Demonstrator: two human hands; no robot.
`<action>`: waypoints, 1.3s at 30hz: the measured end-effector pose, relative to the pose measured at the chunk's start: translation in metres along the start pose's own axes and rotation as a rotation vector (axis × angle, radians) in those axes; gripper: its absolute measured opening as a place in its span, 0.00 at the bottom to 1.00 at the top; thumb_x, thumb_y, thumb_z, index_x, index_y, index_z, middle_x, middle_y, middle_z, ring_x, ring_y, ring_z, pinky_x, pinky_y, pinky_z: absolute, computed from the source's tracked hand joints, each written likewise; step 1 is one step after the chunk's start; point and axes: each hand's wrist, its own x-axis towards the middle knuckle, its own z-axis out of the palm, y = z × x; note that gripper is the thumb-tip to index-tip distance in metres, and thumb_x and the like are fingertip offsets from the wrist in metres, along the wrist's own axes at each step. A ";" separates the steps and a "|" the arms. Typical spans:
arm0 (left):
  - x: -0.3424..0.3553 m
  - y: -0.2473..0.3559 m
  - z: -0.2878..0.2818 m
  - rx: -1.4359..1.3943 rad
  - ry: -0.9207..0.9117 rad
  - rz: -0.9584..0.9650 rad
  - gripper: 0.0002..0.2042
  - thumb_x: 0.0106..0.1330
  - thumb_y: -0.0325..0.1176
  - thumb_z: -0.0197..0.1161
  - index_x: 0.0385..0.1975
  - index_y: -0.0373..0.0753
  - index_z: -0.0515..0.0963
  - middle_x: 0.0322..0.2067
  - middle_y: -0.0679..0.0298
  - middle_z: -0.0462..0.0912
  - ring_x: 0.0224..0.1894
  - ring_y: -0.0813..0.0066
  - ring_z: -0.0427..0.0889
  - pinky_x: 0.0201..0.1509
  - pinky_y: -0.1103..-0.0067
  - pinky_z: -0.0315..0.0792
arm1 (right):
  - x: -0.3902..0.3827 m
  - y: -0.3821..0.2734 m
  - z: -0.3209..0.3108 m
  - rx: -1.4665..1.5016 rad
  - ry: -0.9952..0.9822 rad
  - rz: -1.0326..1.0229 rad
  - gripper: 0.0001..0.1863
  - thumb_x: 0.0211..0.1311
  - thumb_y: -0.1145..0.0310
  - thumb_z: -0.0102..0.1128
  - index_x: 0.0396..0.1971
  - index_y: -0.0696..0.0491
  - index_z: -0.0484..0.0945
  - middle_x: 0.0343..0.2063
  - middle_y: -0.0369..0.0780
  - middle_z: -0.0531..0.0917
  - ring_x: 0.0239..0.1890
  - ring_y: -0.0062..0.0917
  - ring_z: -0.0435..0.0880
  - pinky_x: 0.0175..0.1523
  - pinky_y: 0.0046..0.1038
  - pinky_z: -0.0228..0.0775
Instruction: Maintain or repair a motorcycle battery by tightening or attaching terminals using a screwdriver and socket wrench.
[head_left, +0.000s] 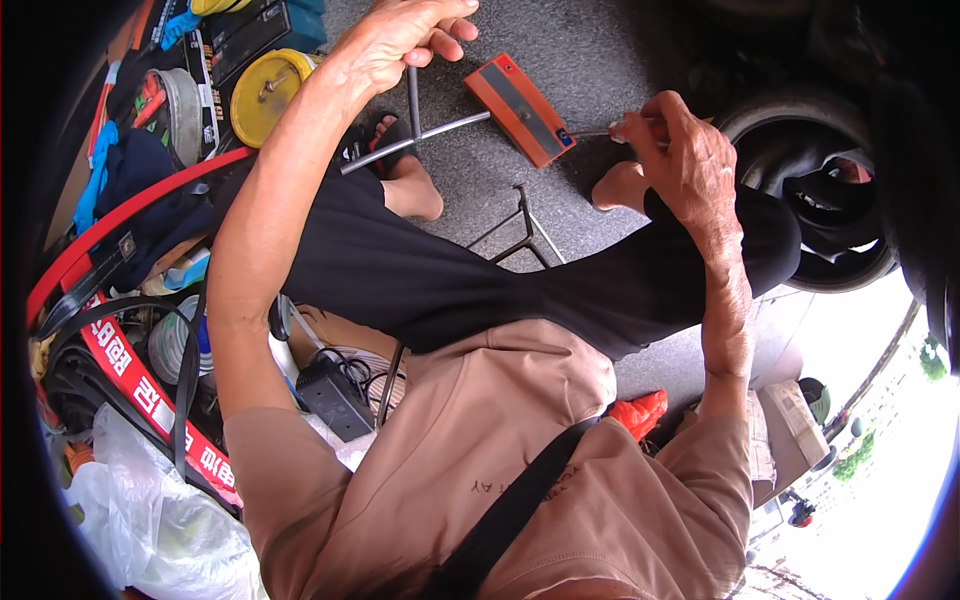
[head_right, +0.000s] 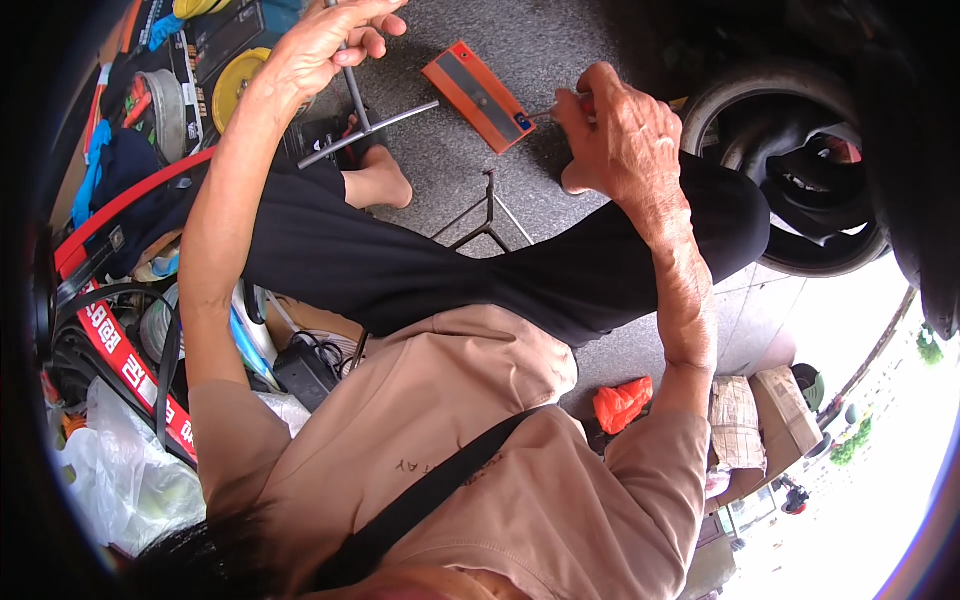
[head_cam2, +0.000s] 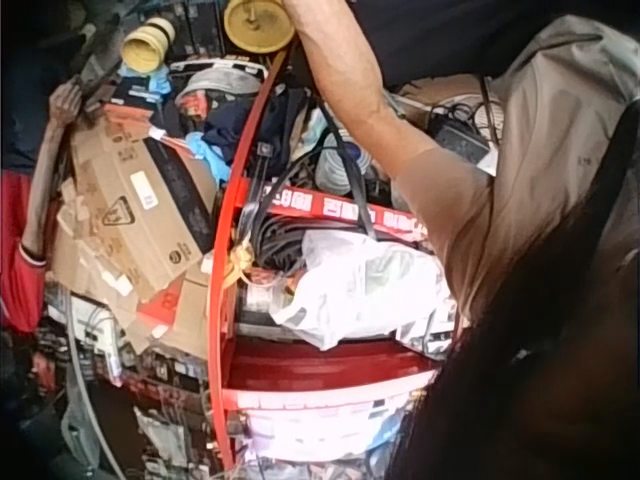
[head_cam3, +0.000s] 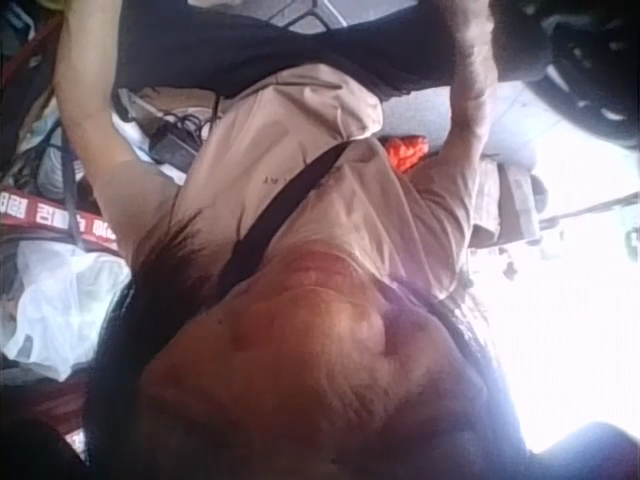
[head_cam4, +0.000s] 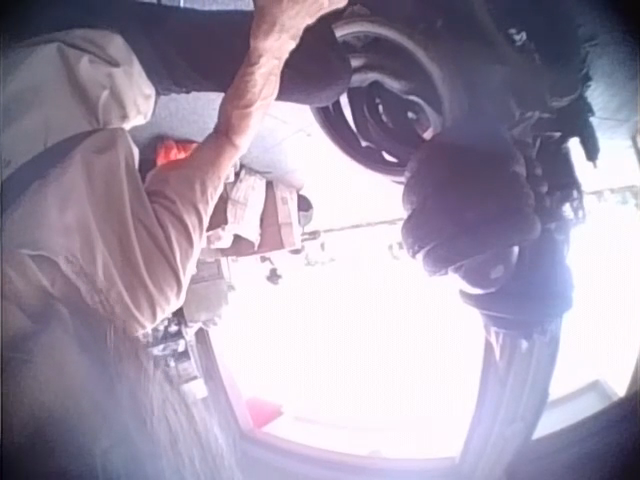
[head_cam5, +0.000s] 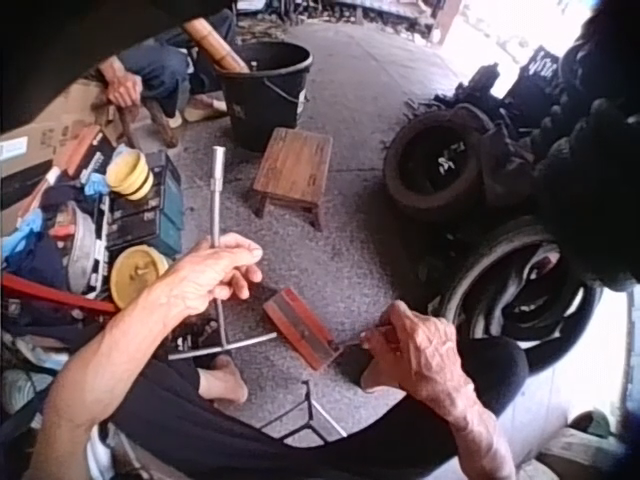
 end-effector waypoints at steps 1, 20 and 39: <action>0.000 0.000 0.000 -0.001 -0.001 0.000 0.06 0.66 0.33 0.61 0.38 0.41 0.76 0.25 0.62 0.81 0.17 0.77 0.79 0.11 0.88 0.58 | -0.001 -0.001 0.001 0.033 0.078 -0.099 0.20 0.57 0.53 0.66 0.29 0.56 0.72 0.20 0.39 0.82 0.22 0.35 0.84 0.29 0.31 0.74; -0.001 -0.001 0.000 0.001 -0.020 -0.008 0.06 0.65 0.33 0.63 0.38 0.40 0.76 0.25 0.62 0.81 0.18 0.77 0.78 0.11 0.89 0.58 | -0.002 -0.015 -0.005 0.060 0.052 -0.241 0.13 0.56 0.63 0.67 0.32 0.54 0.74 0.31 0.37 0.85 0.29 0.28 0.86 0.35 0.28 0.77; -0.001 -0.002 0.002 0.035 -0.032 -0.017 0.07 0.65 0.34 0.62 0.38 0.40 0.76 0.25 0.62 0.81 0.18 0.78 0.79 0.12 0.89 0.57 | 0.000 -0.010 -0.008 -0.027 -0.103 0.045 0.12 0.52 0.67 0.66 0.32 0.55 0.74 0.28 0.40 0.84 0.31 0.28 0.86 0.35 0.30 0.77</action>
